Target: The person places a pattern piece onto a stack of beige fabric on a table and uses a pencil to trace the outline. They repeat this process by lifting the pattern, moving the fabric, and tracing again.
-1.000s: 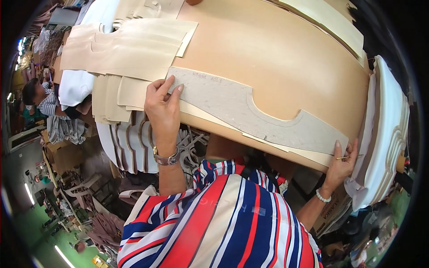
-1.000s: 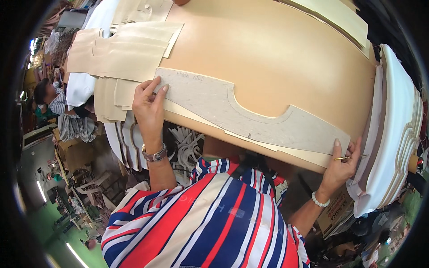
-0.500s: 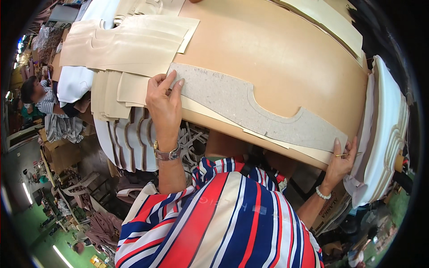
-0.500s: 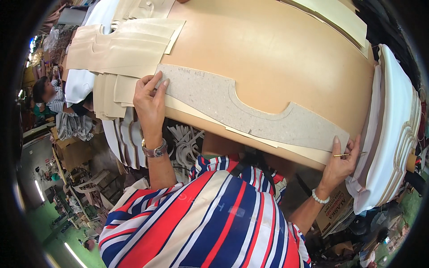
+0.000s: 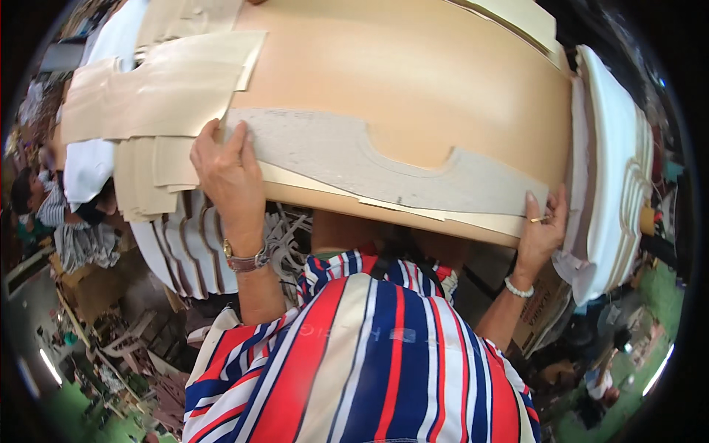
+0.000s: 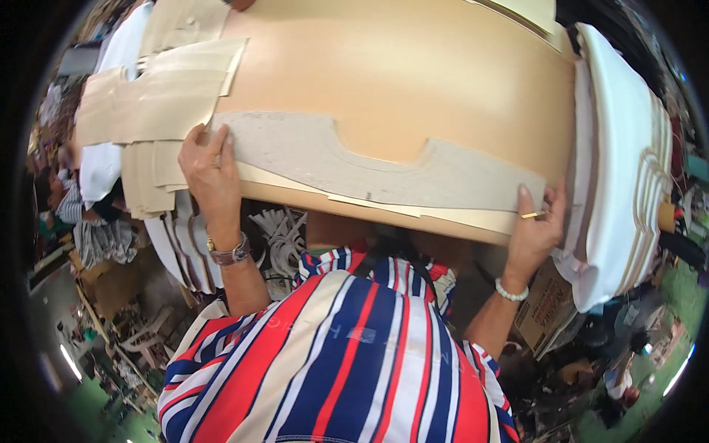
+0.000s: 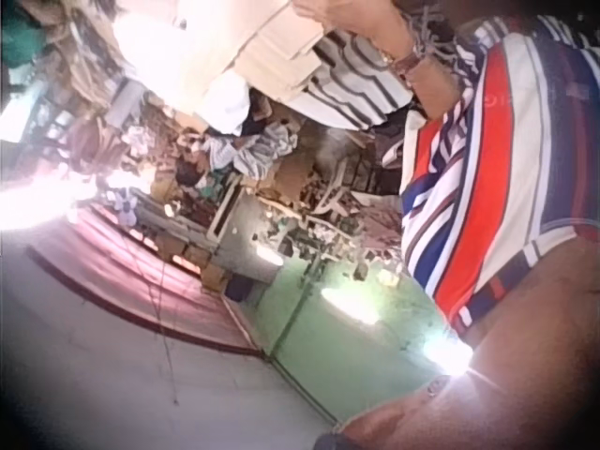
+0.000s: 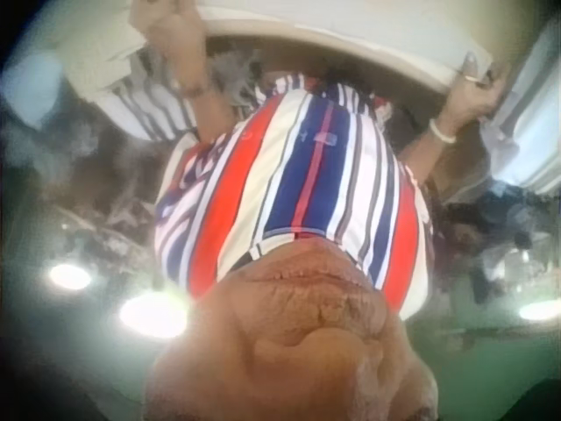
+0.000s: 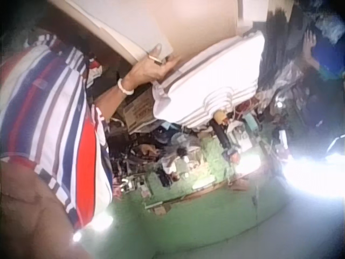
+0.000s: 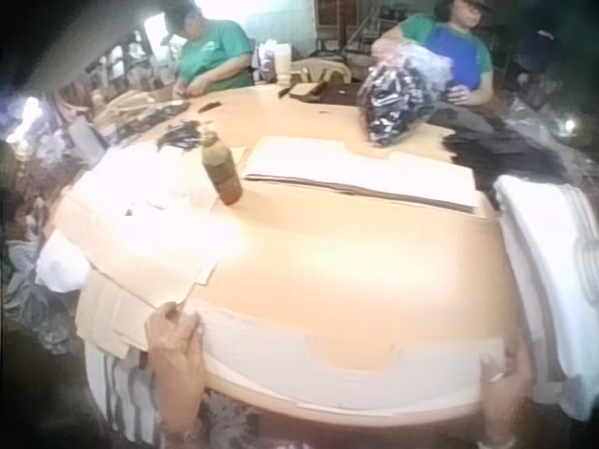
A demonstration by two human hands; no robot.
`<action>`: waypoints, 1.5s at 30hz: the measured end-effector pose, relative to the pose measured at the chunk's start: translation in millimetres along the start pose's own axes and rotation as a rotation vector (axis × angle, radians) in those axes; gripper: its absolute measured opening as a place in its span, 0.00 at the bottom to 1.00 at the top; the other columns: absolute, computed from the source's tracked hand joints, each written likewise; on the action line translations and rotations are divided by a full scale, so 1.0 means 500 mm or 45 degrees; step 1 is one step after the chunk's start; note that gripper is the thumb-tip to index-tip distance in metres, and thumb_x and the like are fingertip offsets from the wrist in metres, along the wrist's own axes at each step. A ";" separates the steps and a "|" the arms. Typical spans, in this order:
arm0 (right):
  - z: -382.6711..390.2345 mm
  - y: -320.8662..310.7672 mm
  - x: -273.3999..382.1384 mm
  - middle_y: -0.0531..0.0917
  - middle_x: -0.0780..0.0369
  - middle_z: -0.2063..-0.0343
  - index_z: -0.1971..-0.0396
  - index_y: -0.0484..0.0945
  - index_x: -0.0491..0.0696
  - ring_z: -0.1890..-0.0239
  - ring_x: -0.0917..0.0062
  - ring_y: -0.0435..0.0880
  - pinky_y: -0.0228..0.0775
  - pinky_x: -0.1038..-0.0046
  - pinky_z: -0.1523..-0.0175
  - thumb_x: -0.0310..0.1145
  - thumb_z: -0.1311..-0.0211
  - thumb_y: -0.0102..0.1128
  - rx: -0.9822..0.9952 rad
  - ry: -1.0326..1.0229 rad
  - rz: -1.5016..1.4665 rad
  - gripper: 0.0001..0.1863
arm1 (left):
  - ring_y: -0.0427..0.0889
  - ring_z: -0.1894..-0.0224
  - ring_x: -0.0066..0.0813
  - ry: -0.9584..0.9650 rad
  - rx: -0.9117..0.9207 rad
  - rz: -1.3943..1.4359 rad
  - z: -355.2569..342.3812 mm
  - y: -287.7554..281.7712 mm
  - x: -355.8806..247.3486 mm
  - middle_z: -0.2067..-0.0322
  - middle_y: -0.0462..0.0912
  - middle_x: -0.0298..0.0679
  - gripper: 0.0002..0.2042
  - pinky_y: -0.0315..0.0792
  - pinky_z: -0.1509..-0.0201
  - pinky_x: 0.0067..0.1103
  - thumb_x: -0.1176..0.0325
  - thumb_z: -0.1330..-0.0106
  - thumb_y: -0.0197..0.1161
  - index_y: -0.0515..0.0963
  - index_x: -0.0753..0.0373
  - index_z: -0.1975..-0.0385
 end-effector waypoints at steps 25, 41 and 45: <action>0.002 -0.004 -0.007 0.79 0.52 0.62 0.44 0.67 0.41 0.64 0.70 0.77 0.69 0.72 0.57 0.32 0.51 0.69 -0.049 0.035 0.070 0.33 | 0.69 0.46 0.50 -0.031 0.383 -0.039 0.010 0.011 -0.053 0.49 0.70 0.56 0.39 0.64 0.42 0.34 0.50 0.56 0.72 0.71 0.77 0.51; 0.020 0.025 0.068 0.79 0.50 0.59 0.53 0.73 0.40 0.56 0.59 0.77 0.66 0.62 0.51 0.29 0.46 0.60 -0.016 -0.474 0.645 0.19 | 0.74 0.57 0.46 0.223 0.373 0.308 0.005 0.008 -0.093 0.62 0.75 0.48 0.20 0.67 0.53 0.34 0.59 0.51 0.69 0.75 0.66 0.64; 0.042 0.033 0.154 0.79 0.51 0.59 0.61 0.76 0.39 0.65 0.66 0.79 0.69 0.68 0.58 0.33 0.40 0.56 -0.080 -0.799 0.554 0.13 | 0.75 0.65 0.38 0.329 0.571 0.382 -0.041 0.023 -0.073 0.69 0.76 0.43 0.17 0.69 0.62 0.29 0.55 0.45 0.65 0.77 0.65 0.69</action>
Point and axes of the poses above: each hand's wrist, its own z-axis away from the middle knuckle, its own y-axis out of the palm, x = y × z, the point moved 7 cm from there along -z, towards the middle knuckle
